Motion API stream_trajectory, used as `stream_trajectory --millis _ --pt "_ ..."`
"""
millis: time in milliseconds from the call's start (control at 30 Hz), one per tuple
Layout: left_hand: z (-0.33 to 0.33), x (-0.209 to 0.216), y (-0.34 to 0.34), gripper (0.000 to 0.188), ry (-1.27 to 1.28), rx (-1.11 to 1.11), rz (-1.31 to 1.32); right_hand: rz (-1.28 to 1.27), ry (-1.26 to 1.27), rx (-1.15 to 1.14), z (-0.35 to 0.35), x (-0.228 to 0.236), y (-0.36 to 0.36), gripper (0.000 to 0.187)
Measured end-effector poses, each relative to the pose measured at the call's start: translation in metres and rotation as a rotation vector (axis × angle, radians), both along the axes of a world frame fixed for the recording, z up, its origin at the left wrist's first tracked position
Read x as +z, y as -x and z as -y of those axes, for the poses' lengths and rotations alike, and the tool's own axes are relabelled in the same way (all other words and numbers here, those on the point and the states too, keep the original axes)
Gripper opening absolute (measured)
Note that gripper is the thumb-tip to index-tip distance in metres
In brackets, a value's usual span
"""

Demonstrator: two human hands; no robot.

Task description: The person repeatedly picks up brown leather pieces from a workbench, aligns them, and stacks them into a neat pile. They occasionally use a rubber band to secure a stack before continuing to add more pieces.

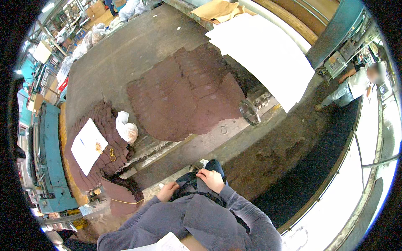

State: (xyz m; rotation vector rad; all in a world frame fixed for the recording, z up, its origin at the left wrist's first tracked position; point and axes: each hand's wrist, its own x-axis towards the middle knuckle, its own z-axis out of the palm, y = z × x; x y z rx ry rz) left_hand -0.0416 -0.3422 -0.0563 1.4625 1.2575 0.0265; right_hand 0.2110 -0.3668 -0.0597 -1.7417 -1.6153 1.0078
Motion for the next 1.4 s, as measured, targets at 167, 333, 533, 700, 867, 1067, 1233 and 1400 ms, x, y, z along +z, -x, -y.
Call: stream_trajectory --millis 167,333,533,700,867,1067,1233,1400 --pt "-0.042 -0.035 -0.021 0.022 -0.341 0.375 -0.071 0.091 -0.093 0.002 -0.048 -0.013 -0.014 0.022" --pt "-0.087 -0.105 -0.033 0.03 -0.207 -0.139 -0.054 0.311 0.296 0.385 -0.108 -0.029 -0.017 0.027" --pt "-0.131 -0.057 -0.026 0.036 0.078 0.116 0.082 0.228 0.393 0.975 -0.196 -0.036 -0.066 0.044" --pt "-0.188 -0.053 -0.024 0.039 0.011 0.493 0.191 0.213 0.157 0.544 -0.344 0.017 -0.096 0.044" --pt "-0.299 -0.099 -0.085 0.066 0.163 1.422 0.394 -0.41 0.085 -0.214 -0.454 -0.068 -0.091 0.048" --pt "-0.37 -0.128 -0.111 0.07 -0.179 1.502 0.063 0.154 -0.414 -0.089 -0.536 -0.087 -0.033 0.041" --pt "-0.387 -0.126 -0.106 0.058 -0.357 1.486 -0.157 -0.096 -0.292 0.313 -0.666 -0.079 0.027 0.032" --pt "-0.393 -0.11 -0.109 0.044 -0.283 1.589 0.117 0.349 -0.214 0.607 -0.749 -0.121 0.061 0.046"
